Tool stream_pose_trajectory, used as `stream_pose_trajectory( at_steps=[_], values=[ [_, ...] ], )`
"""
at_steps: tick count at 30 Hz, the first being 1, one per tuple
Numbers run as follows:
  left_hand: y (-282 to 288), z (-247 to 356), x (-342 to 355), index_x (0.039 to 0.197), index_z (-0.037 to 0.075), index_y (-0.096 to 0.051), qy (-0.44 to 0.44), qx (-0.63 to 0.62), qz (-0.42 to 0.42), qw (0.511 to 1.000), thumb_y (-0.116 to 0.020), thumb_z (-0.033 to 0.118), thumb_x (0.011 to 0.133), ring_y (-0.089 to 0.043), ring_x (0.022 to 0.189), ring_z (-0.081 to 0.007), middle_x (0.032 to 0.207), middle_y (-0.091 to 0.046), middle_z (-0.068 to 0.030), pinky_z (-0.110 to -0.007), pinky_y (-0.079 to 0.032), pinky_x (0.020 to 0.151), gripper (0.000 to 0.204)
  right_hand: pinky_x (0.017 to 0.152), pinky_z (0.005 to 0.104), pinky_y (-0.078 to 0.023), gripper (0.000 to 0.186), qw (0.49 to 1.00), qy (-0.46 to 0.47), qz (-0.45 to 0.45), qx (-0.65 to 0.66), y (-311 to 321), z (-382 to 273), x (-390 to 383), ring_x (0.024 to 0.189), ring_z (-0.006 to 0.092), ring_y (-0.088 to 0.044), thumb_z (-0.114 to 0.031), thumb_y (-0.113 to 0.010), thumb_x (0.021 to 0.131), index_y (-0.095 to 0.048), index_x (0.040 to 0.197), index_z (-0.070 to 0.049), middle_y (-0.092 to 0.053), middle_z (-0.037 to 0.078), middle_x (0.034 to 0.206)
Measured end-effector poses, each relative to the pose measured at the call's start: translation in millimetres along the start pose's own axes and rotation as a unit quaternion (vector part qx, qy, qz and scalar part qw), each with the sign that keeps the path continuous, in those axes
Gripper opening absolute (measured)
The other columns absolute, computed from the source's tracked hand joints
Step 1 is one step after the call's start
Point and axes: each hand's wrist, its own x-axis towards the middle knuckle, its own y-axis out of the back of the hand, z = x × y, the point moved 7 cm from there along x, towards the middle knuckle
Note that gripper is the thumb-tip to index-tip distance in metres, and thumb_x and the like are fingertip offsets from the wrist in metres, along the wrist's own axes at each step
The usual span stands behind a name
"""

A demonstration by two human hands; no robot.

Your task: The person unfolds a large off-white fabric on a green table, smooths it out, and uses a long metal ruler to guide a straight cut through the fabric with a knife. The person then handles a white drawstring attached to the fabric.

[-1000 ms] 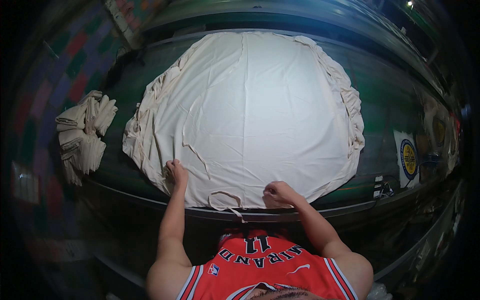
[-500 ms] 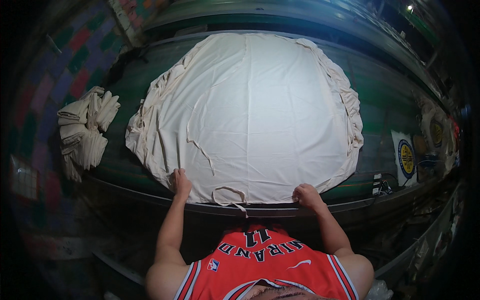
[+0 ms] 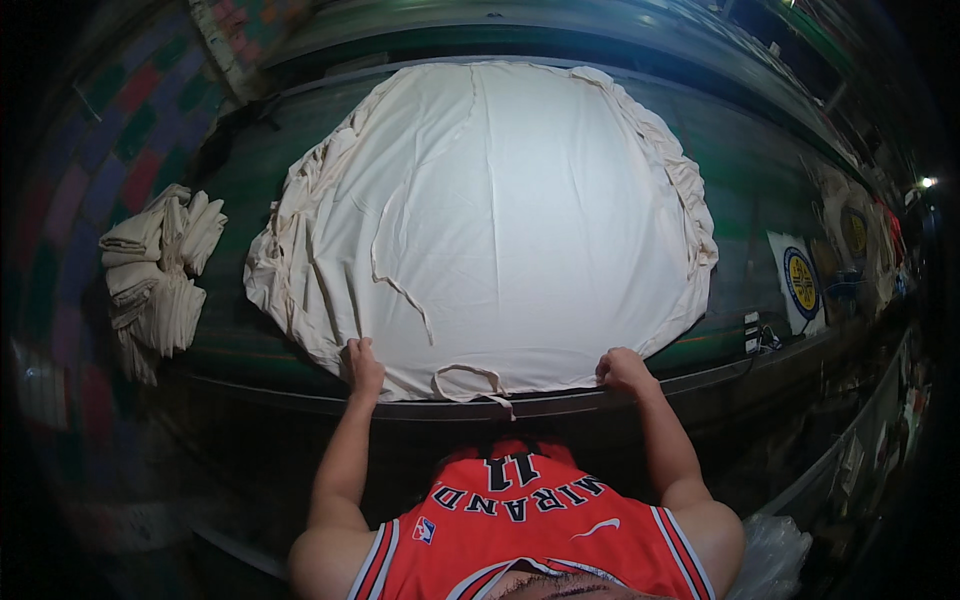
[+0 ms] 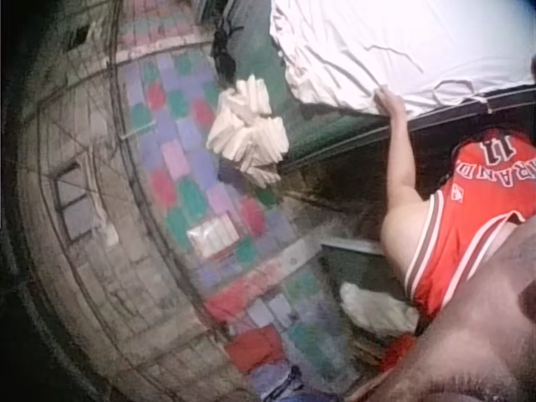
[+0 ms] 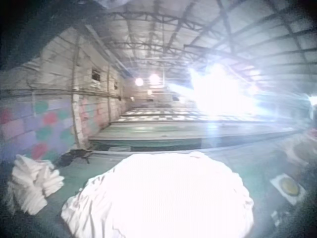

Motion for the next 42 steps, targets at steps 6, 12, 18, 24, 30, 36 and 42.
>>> stream_pose_trajectory(
  at_steps=[6,12,18,24,30,36,42],
  values=[
    [3,14,10,0.108,-0.002,-0.058,0.044,0.024,-0.011,0.999,-0.058,-0.011,0.069,-0.048,0.111,-0.0408,0.117,-0.044,-0.0199,-0.046,-0.041,0.096,0.04,0.078,0.0427,-0.055,0.015,0.996,-0.022,0.07,0.054,-6,11,-6,0.081,0.0352,-0.068,-0.005,-0.068,0.069,-0.077,0.079,-0.009,-0.069,0.016,0.085],
    [14,61,36,0.102,-0.002,-0.061,-0.064,-0.001,0.055,0.996,-0.059,-0.01,0.066,-0.047,0.115,-0.0408,0.123,-0.041,-0.0196,-0.048,-0.039,0.099,0.037,0.074,0.0393,-0.055,0.011,0.983,-0.029,0.137,0.117,-2,6,-15,0.08,0.0337,-0.069,-0.004,-0.067,0.077,-0.075,0.085,-0.003,-0.071,0.016,0.086],
    [-25,129,50,0.101,0.001,-0.066,-0.1,0.014,0.009,0.995,-0.058,-0.006,0.073,-0.048,0.118,-0.0391,0.124,-0.047,-0.0188,-0.049,-0.041,0.099,0.03,0.078,0.0426,-0.053,0.016,0.965,-0.029,0.198,0.168,19,2,-23,0.086,0.0358,-0.067,-0.013,-0.067,0.087,-0.071,0.094,0.001,-0.069,0.02,0.09],
    [-81,221,52,0.096,0.001,-0.067,-0.171,-0.064,-0.064,0.981,-0.059,-0.003,0.078,-0.053,0.112,-0.0365,0.117,-0.053,-0.0164,-0.049,-0.043,0.094,0.021,0.08,0.0439,-0.052,0.017,0.937,-0.058,0.277,0.207,47,39,-57,0.088,0.0377,-0.067,-0.014,-0.066,0.088,-0.071,0.094,0.001,-0.069,0.021,0.092],
    [-145,333,34,0.095,0.003,-0.067,-0.242,-0.116,-0.131,0.954,-0.061,0.0,0.079,-0.058,0.101,-0.0351,0.106,-0.059,-0.0157,-0.048,-0.045,0.086,0.018,0.077,0.0382,-0.053,0.015,0.906,-0.081,0.351,0.224,85,120,-95,0.085,0.0329,-0.069,-0.011,-0.069,0.088,-0.071,0.096,0.002,-0.07,0.019,0.09],
    [-215,463,-5,0.096,0.004,-0.066,-0.313,-0.123,-0.212,0.917,-0.063,0.003,0.079,-0.06,0.096,-0.0362,0.101,-0.061,-0.0166,-0.049,-0.046,0.082,0.018,0.079,0.0453,-0.052,0.017,0.845,-0.15,0.472,0.2,116,250,-115,0.089,0.0399,-0.067,-0.011,-0.066,0.087,-0.071,0.098,0.001,-0.069,0.021,0.092],
    [-256,572,-49,0.103,0.003,-0.066,-0.369,-0.154,-0.263,0.878,-0.064,0.005,0.079,-0.059,0.098,-0.0379,0.102,-0.061,-0.0175,-0.049,-0.047,0.083,0.024,0.095,0.0461,-0.049,0.036,0.858,-0.303,0.398,0.119,120,352,-71,0.11,0.0408,-0.059,-0.015,-0.074,0.084,-0.067,0.115,0.0,-0.062,0.022,0.115]
  ],
)
